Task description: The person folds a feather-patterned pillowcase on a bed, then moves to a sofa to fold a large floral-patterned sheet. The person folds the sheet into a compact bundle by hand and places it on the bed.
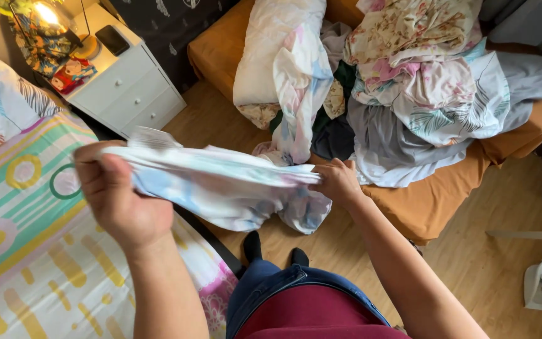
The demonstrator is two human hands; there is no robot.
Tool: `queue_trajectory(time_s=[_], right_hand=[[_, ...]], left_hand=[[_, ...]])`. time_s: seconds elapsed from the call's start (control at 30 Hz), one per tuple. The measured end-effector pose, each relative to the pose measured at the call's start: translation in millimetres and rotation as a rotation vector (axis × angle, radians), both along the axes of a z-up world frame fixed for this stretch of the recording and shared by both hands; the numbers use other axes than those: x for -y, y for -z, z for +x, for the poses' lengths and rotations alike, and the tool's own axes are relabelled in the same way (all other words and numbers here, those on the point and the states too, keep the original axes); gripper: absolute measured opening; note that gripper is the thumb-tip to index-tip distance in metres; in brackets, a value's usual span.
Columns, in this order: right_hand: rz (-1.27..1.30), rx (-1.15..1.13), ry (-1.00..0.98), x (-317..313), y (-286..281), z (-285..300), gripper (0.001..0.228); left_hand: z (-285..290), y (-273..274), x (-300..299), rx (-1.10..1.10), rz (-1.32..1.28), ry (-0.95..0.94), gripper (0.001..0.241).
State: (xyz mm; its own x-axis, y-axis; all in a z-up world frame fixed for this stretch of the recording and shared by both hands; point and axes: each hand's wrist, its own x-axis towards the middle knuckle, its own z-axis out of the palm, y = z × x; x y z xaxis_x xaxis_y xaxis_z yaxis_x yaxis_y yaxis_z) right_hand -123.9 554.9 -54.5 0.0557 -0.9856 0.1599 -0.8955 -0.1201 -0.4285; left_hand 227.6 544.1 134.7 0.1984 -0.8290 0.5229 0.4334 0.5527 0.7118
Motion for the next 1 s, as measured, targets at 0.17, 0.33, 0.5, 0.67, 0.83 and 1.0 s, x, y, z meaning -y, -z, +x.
queue_trajectory(time_s=[0.17, 0.33, 0.5, 0.67, 0.83, 1.0], right_hand=[[0.14, 0.113, 0.003, -10, 48, -23, 0.037], [0.303, 0.38, 0.269, -22, 62, -61, 0.028], [0.285, 1.455, 0.378, -30, 23, -65, 0.017], [0.115, 1.217, 0.267, -39, 35, -78, 0.018], [-0.281, 0.325, 0.377, -54, 3, -74, 0.043], [-0.09, 0.698, 0.33, -59, 22, -90, 0.037]], left_hand=[[24, 12, 2, 0.028, -0.06, -0.161, 0.03], [35, 21, 0, 0.344, 0.089, -0.221, 0.019], [12, 38, 1, 0.458, 0.238, -0.209, 0.008], [-5, 39, -3, 0.54, 0.305, -0.225, 0.008], [-9, 24, -12, 0.513, 0.076, -0.293, 0.015], [-10, 30, -12, 0.471, 0.144, -0.323, 0.013]])
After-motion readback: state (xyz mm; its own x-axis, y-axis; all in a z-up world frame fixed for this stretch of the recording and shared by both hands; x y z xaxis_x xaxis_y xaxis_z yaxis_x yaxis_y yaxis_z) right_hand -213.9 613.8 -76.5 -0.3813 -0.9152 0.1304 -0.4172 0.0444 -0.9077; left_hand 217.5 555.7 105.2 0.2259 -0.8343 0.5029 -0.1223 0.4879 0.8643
